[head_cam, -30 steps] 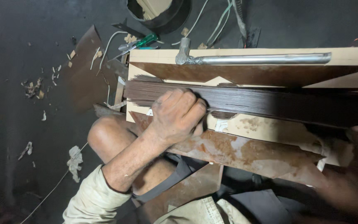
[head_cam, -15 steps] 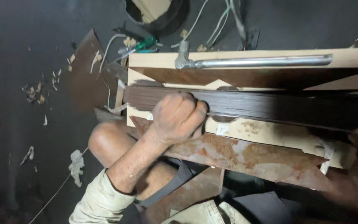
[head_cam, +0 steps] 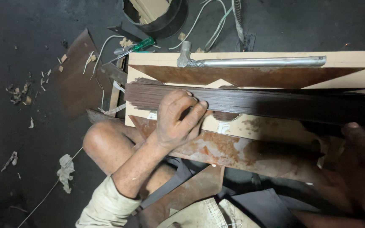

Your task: The person sits on the floor and aligns a bundle of thin brown incense sticks on a wooden jig, folds the sticks over a form, and ties the bundle tightly with string, pulling and knotting the thread by hand. They reposition the bundle and press the sticks flat between metal plates to shape it.

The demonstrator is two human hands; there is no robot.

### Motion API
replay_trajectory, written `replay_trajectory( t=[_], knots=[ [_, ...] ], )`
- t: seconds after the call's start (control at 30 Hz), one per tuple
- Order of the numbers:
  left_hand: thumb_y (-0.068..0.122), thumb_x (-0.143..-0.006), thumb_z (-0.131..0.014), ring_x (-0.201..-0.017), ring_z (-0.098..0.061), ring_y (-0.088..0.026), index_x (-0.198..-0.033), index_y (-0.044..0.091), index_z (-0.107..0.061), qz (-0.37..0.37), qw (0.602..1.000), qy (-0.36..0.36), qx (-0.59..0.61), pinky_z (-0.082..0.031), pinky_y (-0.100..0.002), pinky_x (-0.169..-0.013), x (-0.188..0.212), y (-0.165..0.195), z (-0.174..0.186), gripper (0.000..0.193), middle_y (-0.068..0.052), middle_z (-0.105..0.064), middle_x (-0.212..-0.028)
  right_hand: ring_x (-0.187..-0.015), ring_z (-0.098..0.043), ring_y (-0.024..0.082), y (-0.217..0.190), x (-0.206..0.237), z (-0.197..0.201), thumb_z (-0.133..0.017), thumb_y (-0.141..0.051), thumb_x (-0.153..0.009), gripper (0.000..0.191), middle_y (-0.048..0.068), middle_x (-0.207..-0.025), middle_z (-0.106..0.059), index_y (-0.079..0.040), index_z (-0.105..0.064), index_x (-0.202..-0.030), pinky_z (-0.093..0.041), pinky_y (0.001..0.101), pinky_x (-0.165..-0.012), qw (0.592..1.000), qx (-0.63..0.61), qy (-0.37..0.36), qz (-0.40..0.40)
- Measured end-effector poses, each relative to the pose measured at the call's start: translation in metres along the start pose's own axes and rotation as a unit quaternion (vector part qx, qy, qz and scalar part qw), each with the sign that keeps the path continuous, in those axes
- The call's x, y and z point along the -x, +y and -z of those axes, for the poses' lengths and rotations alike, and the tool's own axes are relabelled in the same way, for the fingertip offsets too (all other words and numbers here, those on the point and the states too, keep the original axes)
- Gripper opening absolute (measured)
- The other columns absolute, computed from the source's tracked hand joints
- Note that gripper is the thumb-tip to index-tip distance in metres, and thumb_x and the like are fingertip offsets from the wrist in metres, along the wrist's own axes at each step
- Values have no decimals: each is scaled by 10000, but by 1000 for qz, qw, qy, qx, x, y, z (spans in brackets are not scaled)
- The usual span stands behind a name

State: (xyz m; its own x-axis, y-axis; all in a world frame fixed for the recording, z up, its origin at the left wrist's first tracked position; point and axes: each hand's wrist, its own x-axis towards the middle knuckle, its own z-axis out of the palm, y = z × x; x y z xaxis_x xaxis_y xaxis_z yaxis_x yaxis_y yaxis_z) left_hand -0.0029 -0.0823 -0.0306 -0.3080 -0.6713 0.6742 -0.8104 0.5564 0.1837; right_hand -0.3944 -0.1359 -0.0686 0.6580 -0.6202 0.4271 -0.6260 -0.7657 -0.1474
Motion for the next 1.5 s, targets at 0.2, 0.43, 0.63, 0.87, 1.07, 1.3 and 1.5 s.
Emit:
replay_trajectory(
  t=[0.2,0.43,0.63,0.87,1.07,1.3,1.5],
  knots=[
    [26,-843,-759,-948,-605,-260,-1161,43,-764,4,999,-47,24,-542,-482,-964,5,-9,20,319,-82,-595,-962,-765,-645,288,-3,-7,6,-681,-18,-967,179,162,-834,-630,102,-699,-1098,-549,373,-762,1000,-8,-5,5],
    [104,-896,-798,-989,-656,-216,-1137,68,-771,-16,993,-63,-98,-393,-486,-1016,14,-16,30,244,-19,-643,-929,-739,-644,286,-7,-18,6,-673,-14,-967,182,164,-810,-627,112,-700,-1095,-550,370,-745,999,-36,-22,17],
    [72,-909,-829,-1049,-652,-218,-1143,85,-776,-58,989,-65,-121,-372,-503,-1047,27,-29,27,240,-9,-613,-913,-686,-630,299,4,0,-13,-659,21,-924,176,216,-805,-629,123,-713,-1058,-535,372,-675,999,-29,0,32],
    [49,-926,-821,-1122,-632,-271,-1120,73,-740,-10,998,-52,-14,-389,-526,-1068,22,-33,19,211,-56,-623,-1037,-768,-638,332,3,31,-18,-638,-154,-908,298,279,-975,-702,109,-682,-1040,-585,442,-778,988,116,-72,78],
    [104,-930,-783,-1243,-547,-355,-1153,71,-725,78,994,-70,-36,-380,-568,-1129,24,1,56,233,-171,-603,-1299,-941,-627,319,-56,-8,-3,-669,-203,-901,325,197,-1078,-657,6,-664,-1150,-544,409,-870,991,-36,-36,-125],
    [270,-657,-854,-1163,-525,-404,-1271,24,-620,203,955,-186,106,-418,-539,-1005,52,40,65,701,-198,-563,-1253,-1036,-615,387,-176,-94,-5,-843,-302,-667,591,195,-1123,-660,-37,-665,-1165,-510,490,-963,982,-178,-51,-44],
    [301,-634,-811,-1064,-563,-363,-1140,14,-653,219,943,-246,45,-439,-498,-920,53,38,51,603,-157,-602,-1082,-990,-626,371,-180,-100,-12,-867,-241,-706,550,142,-1081,-679,-59,-683,-1192,-529,461,-893,978,-182,-79,-60]
  ],
)
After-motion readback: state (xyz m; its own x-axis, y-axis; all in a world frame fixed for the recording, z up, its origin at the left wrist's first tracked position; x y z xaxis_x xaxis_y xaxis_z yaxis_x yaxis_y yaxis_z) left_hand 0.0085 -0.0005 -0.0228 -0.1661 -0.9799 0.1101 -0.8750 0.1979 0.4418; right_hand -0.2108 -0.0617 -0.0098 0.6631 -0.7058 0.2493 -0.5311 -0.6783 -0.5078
